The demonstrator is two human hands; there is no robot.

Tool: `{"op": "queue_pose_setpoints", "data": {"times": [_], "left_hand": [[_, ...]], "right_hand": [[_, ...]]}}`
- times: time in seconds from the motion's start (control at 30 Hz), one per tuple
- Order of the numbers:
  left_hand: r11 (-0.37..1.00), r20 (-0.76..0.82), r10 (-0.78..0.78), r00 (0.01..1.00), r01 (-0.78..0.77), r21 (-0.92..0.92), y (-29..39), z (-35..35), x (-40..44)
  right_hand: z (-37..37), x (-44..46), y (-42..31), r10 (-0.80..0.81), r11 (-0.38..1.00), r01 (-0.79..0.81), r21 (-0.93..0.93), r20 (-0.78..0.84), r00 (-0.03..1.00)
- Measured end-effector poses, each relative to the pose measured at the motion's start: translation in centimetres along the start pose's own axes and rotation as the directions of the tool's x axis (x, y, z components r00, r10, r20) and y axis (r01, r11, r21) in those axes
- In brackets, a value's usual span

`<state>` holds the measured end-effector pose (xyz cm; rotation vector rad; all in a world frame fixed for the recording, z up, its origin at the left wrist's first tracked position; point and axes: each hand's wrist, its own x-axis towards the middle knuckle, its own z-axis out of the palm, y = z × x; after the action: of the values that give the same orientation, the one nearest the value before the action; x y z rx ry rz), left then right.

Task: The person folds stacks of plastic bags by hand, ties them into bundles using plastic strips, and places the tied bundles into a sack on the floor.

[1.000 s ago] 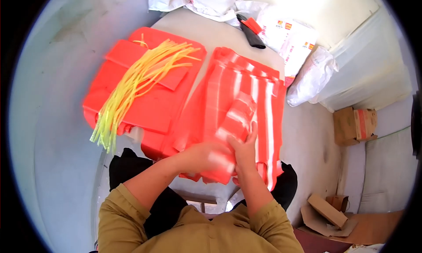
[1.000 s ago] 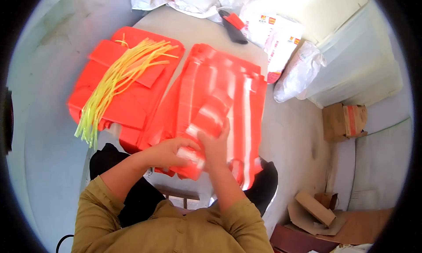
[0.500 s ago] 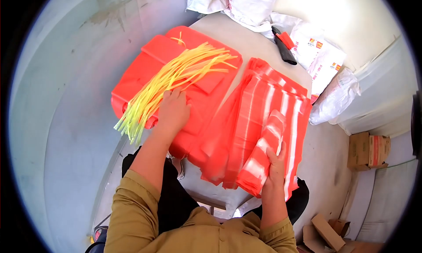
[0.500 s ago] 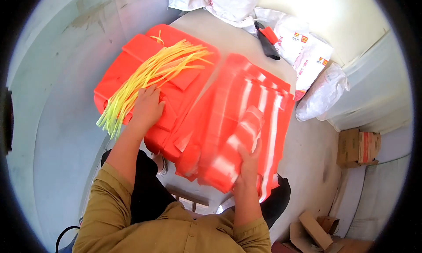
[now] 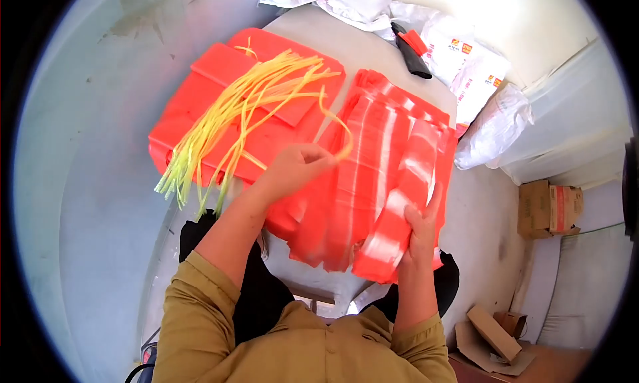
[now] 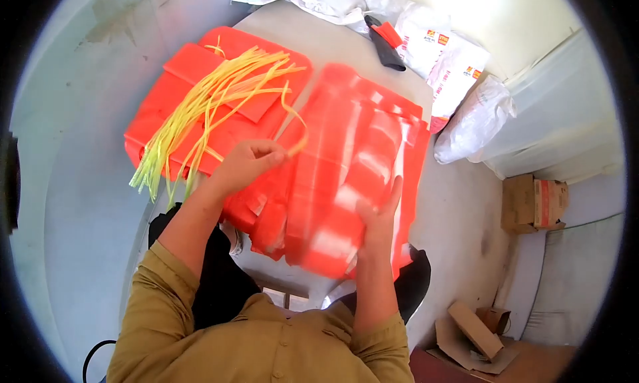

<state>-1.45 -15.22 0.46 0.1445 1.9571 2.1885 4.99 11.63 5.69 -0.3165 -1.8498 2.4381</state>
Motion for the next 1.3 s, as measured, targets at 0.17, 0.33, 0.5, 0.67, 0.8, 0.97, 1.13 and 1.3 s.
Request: {"op": "queue_pose_setpoints", "data": {"times": [0.17,0.33,0.5,0.67,0.8,0.97,1.13,1.3], "left_hand": [[0.836,0.471,-0.169,0.866,0.379,-0.397,-1.9,2.4,0.1],[0.813,0.404,-0.263,0.876,0.426,-0.396,0.8,5.0,-0.6],[0.768,0.382,-0.335,0.862,0.484,-0.420,0.5,5.4,0.0],[0.848,0.324,-0.336,0.884,0.434,-0.306,0.2,5.6,0.6],[0.895,0.223,-0.358,0.907,0.401,-0.194,0.3,6.2,1.5],[0.958,0.110,-0.200,0.974,0.171,0.230,-1.4,6.1,2.5],[0.565,-0.098,-0.165,0.981,0.175,0.807,2.0,6.2,1.5],[0.778,0.027,-0.369,0.929,0.293,0.555,3.7,3.9,0.8]], "right_hand": [[1.2,-0.2,-1.1,-0.014,0.989,0.051,-0.138,0.259,0.966],[1.3,1.6,1.4,0.140,0.967,-0.047,-0.249,0.371,0.918],[0.5,3.1,2.0,0.182,0.921,-0.005,-0.388,0.421,0.889],[-3.4,5.5,2.2,0.263,0.760,0.049,-0.648,0.374,0.889],[-4.2,4.3,0.6,0.116,0.445,0.272,-0.853,0.356,0.927],[-5.5,2.9,-1.7,-0.024,-0.022,0.341,-0.940,0.342,0.940],[-6.4,3.6,-2.7,0.016,0.022,0.371,-0.928,0.372,0.928],[-7.7,4.2,-2.0,0.103,0.831,0.008,-0.557,0.168,0.980]]}}
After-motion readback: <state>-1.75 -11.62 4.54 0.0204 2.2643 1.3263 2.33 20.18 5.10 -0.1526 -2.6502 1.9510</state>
